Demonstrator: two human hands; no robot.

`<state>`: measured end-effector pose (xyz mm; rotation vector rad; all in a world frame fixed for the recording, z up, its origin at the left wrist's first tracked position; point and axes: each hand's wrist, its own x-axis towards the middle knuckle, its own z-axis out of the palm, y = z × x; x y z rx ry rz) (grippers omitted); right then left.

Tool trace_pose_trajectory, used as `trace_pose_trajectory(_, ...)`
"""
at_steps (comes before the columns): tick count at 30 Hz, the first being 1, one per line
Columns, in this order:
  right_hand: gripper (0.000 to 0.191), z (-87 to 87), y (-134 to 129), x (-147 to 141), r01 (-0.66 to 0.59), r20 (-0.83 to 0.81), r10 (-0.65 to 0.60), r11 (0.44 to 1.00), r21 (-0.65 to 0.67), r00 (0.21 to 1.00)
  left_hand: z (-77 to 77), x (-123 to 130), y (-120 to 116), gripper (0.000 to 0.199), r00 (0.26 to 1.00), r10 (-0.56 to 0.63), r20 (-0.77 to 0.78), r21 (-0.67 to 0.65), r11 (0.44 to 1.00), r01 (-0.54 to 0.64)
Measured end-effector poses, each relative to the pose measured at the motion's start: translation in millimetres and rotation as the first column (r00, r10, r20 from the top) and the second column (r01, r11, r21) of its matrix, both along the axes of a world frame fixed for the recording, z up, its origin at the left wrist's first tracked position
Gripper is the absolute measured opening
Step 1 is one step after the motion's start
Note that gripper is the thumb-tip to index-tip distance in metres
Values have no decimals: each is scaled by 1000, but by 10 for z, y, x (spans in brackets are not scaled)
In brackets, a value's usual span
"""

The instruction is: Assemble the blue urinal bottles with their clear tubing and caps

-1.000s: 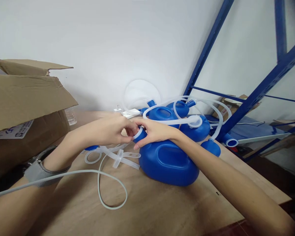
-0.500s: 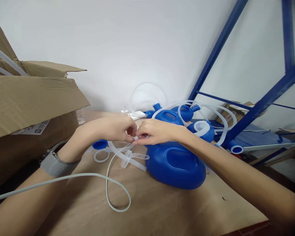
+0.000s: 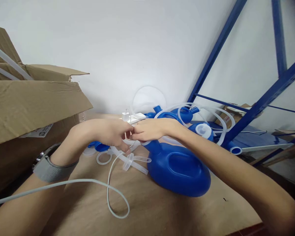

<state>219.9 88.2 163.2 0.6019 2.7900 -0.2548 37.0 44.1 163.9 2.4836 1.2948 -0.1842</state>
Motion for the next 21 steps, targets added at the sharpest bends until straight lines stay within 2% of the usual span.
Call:
trace_pose_trajectory(4, 26, -37, 73, 45, 15, -56, -21, 994, -111, 998, 56, 53, -71, 47, 1000, 17, -7, -1, 1000, -17)
trace_pose_trajectory(9, 22, -106, 1, 91, 2, -190, -8, 999, -33, 982, 48, 72, -93, 42, 1000, 15, -27, -8, 1000, -15)
trace_pose_trajectory(11, 28, -126, -32, 92, 37, -210, -45, 998, -43, 977, 14, 67, -80, 39, 1000, 19, -17, 13, 1000, -19)
trace_pose_trajectory(13, 42, -139, -46, 87, 101, -186, -115, 992, -81, 976, -26, 65, -61, 34, 1000, 15, 4, 50, 999, -15)
trace_pose_trajectory(16, 50, -148, -33, 78, 132, -181, -157, 981, -145, 971, -54, 97, -56, 35, 999, -31, 22, 201, 979, 26)
trace_pose_trajectory(19, 42, -144, -1, 76, 105, -192, -147, 972, -211, 970, -24, 177, -104, 44, 998, -30, -63, 427, 903, 54)
trace_pose_trajectory(21, 39, -139, 24, 74, 81, -188, -132, 963, -257, 973, 9, 234, -150, 46, 989, 4, -146, 517, 853, 72)
